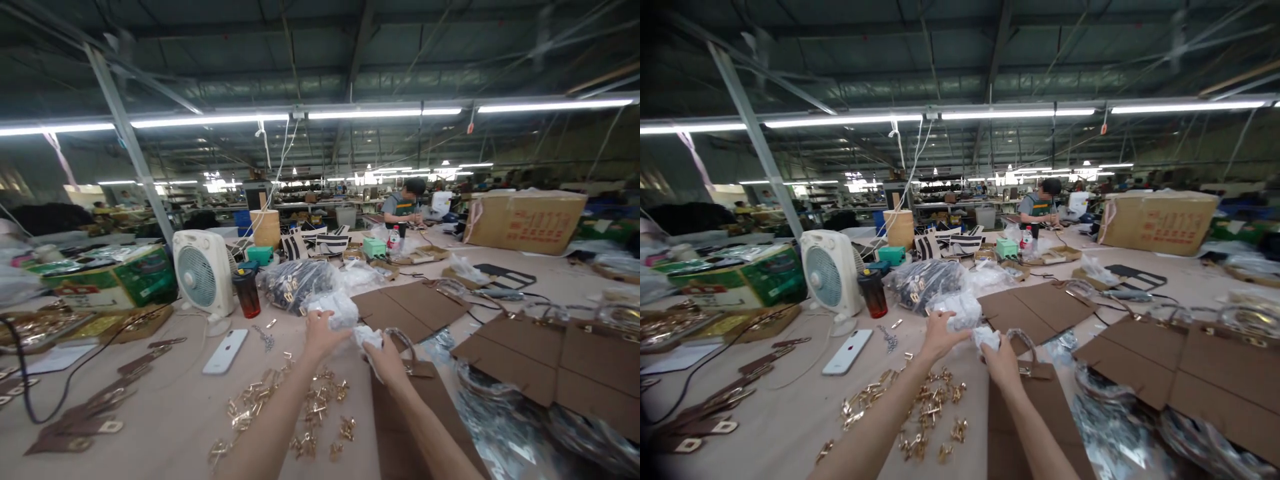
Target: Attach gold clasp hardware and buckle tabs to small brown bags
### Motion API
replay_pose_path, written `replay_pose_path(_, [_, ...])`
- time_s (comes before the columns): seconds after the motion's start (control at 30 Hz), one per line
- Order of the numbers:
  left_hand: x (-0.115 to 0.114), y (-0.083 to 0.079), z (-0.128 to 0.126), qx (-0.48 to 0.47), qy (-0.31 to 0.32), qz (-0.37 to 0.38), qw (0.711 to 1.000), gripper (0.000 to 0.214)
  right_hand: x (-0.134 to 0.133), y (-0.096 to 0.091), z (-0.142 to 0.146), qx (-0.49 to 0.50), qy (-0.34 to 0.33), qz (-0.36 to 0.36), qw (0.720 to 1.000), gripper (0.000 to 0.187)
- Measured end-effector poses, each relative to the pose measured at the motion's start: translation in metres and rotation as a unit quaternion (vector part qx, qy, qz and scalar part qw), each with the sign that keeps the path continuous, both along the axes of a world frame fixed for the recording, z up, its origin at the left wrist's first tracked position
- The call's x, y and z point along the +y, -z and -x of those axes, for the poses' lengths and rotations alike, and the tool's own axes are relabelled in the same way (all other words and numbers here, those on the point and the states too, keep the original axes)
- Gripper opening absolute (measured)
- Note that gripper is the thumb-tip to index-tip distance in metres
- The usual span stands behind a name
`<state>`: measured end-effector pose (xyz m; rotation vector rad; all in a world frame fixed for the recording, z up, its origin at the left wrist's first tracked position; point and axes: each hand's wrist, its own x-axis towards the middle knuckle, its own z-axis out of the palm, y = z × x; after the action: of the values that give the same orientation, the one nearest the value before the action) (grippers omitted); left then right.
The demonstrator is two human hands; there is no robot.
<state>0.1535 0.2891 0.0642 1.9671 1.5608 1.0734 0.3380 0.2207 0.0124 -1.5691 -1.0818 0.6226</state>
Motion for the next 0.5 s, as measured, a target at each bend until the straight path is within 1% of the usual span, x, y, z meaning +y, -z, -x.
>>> replay_pose_path(0.03, [0.001, 0.004, 0.001, 0.024, 0.009, -0.028, 0.999, 0.072, 0.003, 0.002, -0.002, 0.001, 0.02, 0.0, 1.0, 0.057])
replay_pose_path(0.07, [0.002, 0.007, 0.003, 0.046, 0.02, -0.06, 0.997, 0.064, 0.005, 0.003, -0.002, 0.005, 0.017, -0.004, 1.0, 0.057])
replay_pose_path(0.13, [0.005, 0.013, 0.005, 0.068, 0.04, -0.11, 0.991, 0.035, 0.011, 0.001, 0.003, 0.018, -0.027, -0.023, 0.999, 0.053])
replay_pose_path(0.17, [0.007, 0.016, 0.007, 0.063, 0.047, -0.122, 0.989, 0.023, 0.015, -0.001, 0.007, 0.023, -0.055, -0.035, 0.998, 0.052])
replay_pose_path(0.2, [0.01, 0.017, 0.009, 0.053, 0.051, -0.126, 0.989, 0.02, 0.02, -0.003, 0.012, 0.024, -0.078, -0.047, 0.996, 0.051])
replay_pose_path(0.23, [0.012, 0.019, 0.011, 0.042, 0.052, -0.127, 0.99, 0.024, 0.025, -0.006, 0.018, 0.017, -0.093, -0.058, 0.994, 0.051])
replay_pose_path(0.3, [0.017, 0.02, 0.016, 0.02, 0.047, -0.138, 0.989, 0.029, 0.036, -0.01, 0.03, -0.021, -0.097, -0.071, 0.992, 0.049])
replay_pose_path(0.4, [0.022, 0.019, 0.025, -0.003, 0.037, -0.16, 0.986, 0.03, 0.056, -0.014, 0.046, -0.089, -0.072, -0.06, 0.992, 0.039])
replay_pose_path(0.5, [0.024, 0.018, 0.03, -0.002, 0.048, -0.183, 0.982, 0.03, 0.078, -0.017, 0.058, -0.104, -0.036, -0.047, 0.993, 0.032])
